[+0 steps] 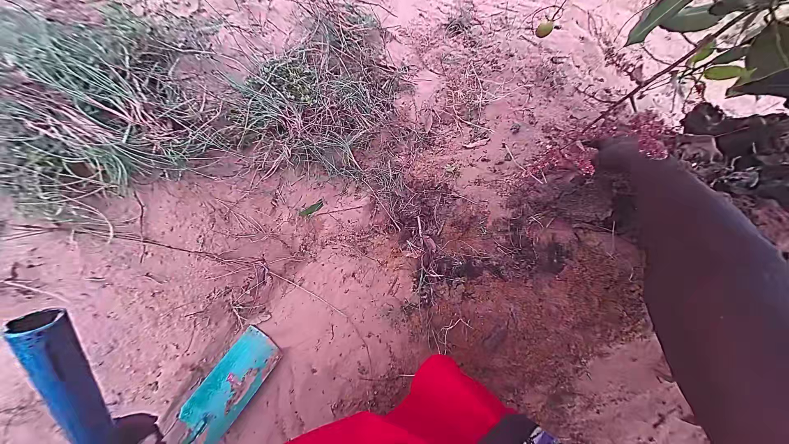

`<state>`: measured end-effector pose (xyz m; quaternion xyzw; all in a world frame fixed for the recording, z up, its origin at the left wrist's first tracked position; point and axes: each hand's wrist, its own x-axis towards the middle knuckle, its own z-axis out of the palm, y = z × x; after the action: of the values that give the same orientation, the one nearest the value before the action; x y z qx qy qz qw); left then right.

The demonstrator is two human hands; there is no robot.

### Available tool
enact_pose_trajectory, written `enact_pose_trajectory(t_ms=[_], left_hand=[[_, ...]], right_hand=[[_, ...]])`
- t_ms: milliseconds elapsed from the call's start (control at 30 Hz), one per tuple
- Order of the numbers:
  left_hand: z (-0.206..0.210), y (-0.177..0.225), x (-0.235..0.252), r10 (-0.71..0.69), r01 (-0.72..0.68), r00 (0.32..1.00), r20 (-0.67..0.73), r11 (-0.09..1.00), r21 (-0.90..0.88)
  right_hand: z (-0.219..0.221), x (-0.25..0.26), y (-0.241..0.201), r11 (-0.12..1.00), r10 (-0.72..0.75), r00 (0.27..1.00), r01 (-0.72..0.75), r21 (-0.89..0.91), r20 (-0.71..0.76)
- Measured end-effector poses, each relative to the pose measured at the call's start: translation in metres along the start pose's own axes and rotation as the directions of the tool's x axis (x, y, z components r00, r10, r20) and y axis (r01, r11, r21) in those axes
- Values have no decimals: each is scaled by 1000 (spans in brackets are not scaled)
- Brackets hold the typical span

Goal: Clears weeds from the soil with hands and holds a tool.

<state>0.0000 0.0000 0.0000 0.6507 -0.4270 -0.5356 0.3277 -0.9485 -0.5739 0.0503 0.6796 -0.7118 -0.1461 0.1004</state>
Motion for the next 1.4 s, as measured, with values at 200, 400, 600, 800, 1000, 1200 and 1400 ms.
enact_pose_trajectory(t_ms=[200,400,600,800,1000,1200,1400], left_hand=[[-7,-10,-8,-137,131,988,-73,988,-81],[-1,-12,-3,-167,160,974,-155,985,-56],[6,-1,-2,-154,149,976,-151,988,-44],[5,-5,-3,-154,149,976,-151,988,-44],[0,-14,-1,-132,125,986,-104,990,-71],[-2,-19,2,-127,119,986,-108,990,-80],[1,-14,0,-129,123,984,-122,991,-57]], right_hand=[[-235,-141,-210,894,181,873,-338,294,453],[-212,-157,-224,914,231,906,-327,240,355],[-79,-163,-330,795,-502,838,544,269,-214],[-84,-160,-459,772,-599,740,432,466,307],[-88,-196,-495,796,-599,712,477,372,367],[-91,-199,-486,838,-541,726,426,340,424],[-115,-196,-436,804,-560,799,460,377,219]])
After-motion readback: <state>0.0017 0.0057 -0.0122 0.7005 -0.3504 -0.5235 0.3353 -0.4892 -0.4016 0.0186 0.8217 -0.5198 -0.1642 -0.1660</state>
